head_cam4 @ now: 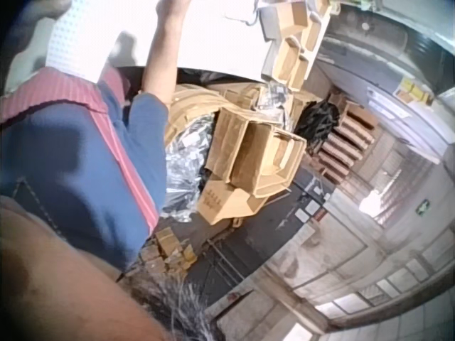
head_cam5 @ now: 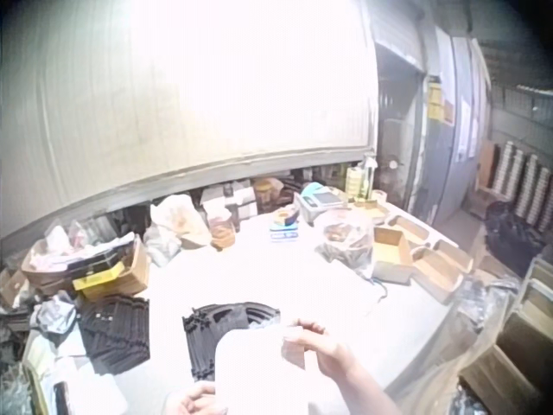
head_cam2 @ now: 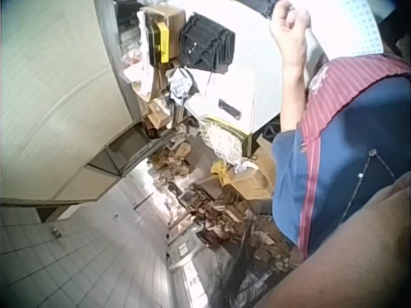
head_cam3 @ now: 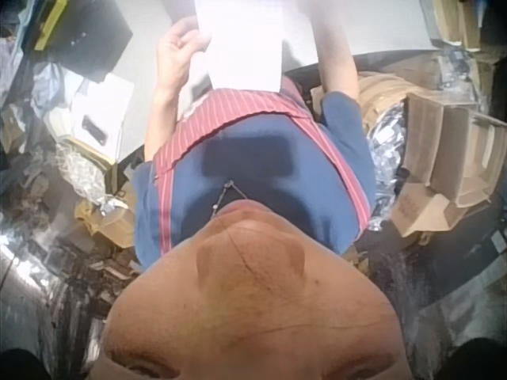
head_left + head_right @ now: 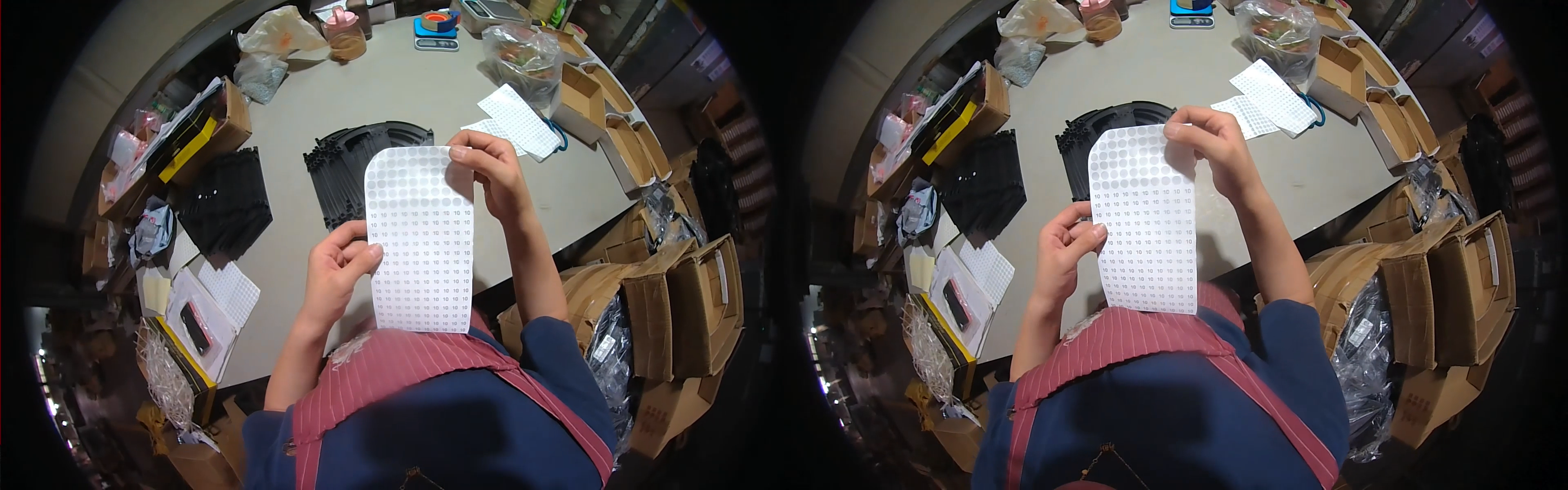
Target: The person assembles black plastic components by hand. They peel small circular stickers from a sheet and apply them to the parts, then retrieve more components from a yellow bag and stack them on the table.
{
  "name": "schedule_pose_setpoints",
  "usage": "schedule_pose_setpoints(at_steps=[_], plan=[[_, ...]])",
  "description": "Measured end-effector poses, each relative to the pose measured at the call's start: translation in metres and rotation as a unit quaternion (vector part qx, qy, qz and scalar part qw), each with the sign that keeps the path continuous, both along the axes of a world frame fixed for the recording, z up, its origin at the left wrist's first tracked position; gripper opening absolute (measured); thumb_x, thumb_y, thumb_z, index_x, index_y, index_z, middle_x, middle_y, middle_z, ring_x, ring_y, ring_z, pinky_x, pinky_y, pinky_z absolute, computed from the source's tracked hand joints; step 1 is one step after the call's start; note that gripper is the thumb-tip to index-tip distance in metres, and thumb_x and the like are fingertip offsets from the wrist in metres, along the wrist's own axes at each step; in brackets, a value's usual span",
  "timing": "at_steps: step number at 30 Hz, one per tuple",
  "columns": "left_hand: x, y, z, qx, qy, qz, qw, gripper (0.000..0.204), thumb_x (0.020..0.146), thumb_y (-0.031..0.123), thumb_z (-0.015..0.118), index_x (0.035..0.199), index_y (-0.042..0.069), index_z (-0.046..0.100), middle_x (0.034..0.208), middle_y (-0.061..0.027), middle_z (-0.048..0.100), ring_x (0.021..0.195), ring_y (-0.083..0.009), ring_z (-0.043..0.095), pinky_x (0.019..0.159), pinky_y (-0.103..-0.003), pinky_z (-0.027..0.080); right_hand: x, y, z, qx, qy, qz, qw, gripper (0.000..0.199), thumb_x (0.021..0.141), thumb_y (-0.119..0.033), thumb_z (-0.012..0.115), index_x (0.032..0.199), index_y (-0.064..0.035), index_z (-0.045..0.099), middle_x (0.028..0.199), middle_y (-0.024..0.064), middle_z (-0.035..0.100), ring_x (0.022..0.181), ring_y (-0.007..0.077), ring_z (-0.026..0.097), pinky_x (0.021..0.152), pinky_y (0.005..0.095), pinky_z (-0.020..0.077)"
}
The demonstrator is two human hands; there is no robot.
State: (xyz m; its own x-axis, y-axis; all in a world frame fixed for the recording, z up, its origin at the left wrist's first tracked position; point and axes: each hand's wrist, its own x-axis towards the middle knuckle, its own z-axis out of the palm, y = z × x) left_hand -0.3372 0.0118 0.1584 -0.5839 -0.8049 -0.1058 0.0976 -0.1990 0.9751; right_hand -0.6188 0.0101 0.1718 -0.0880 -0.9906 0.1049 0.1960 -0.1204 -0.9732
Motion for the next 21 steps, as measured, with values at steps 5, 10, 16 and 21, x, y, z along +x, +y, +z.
schedule_pose_setpoints(at_steps=[5,10,16,21], plan=[[0.007,0.002,0.004,-0.007,0.010,0.000,1.000,0.028,0.098,0.006,0.064,0.121,-0.009,0.060,0.088,-0.0066,0.072,0.078,-0.0078,0.063,0.076,-0.025,0.050,-0.003,-0.005,0.005,-0.029,0.048,0.023,0.998,0.017,0.089,-0.017,0.069,0.086,-0.0002,0.070,0.073,0.0000,0.065,0.067,0.0048,0.058,0.058,0.0202,0.0404],[0.007,0.005,0.001,0.004,0.022,0.017,1.000,0.028,0.097,0.006,0.064,0.122,-0.008,0.061,0.088,-0.0063,0.072,0.079,-0.0075,0.063,0.077,-0.024,0.050,-0.001,0.002,0.006,-0.006,0.030,0.013,0.999,0.013,0.085,-0.008,0.074,0.093,0.0024,0.069,0.080,0.0026,0.067,0.067,0.0065,0.059,0.059,0.0211,0.0446],[0.009,0.011,-0.004,-0.013,0.026,0.032,0.999,0.030,0.097,0.005,0.064,0.123,-0.009,0.060,0.090,-0.0071,0.072,0.079,-0.0075,0.062,0.077,-0.024,0.050,0.004,0.014,0.007,-0.024,0.024,0.023,0.999,0.037,0.081,-0.007,0.078,0.114,0.0020,0.064,0.101,0.0062,0.069,0.086,0.0096,0.066,0.075,0.0236,0.0518],[0.009,0.015,-0.002,-0.019,0.027,0.049,0.998,0.032,0.097,0.004,0.064,0.126,-0.009,0.058,0.093,-0.0087,0.073,0.082,-0.0087,0.065,0.082,-0.025,0.051,0.007,0.017,0.012,-0.018,0.053,0.038,0.998,0.051,0.081,-0.010,0.080,0.126,0.0015,0.057,0.104,0.0076,0.068,0.092,0.0119,0.067,0.081,0.0260,0.0529]])
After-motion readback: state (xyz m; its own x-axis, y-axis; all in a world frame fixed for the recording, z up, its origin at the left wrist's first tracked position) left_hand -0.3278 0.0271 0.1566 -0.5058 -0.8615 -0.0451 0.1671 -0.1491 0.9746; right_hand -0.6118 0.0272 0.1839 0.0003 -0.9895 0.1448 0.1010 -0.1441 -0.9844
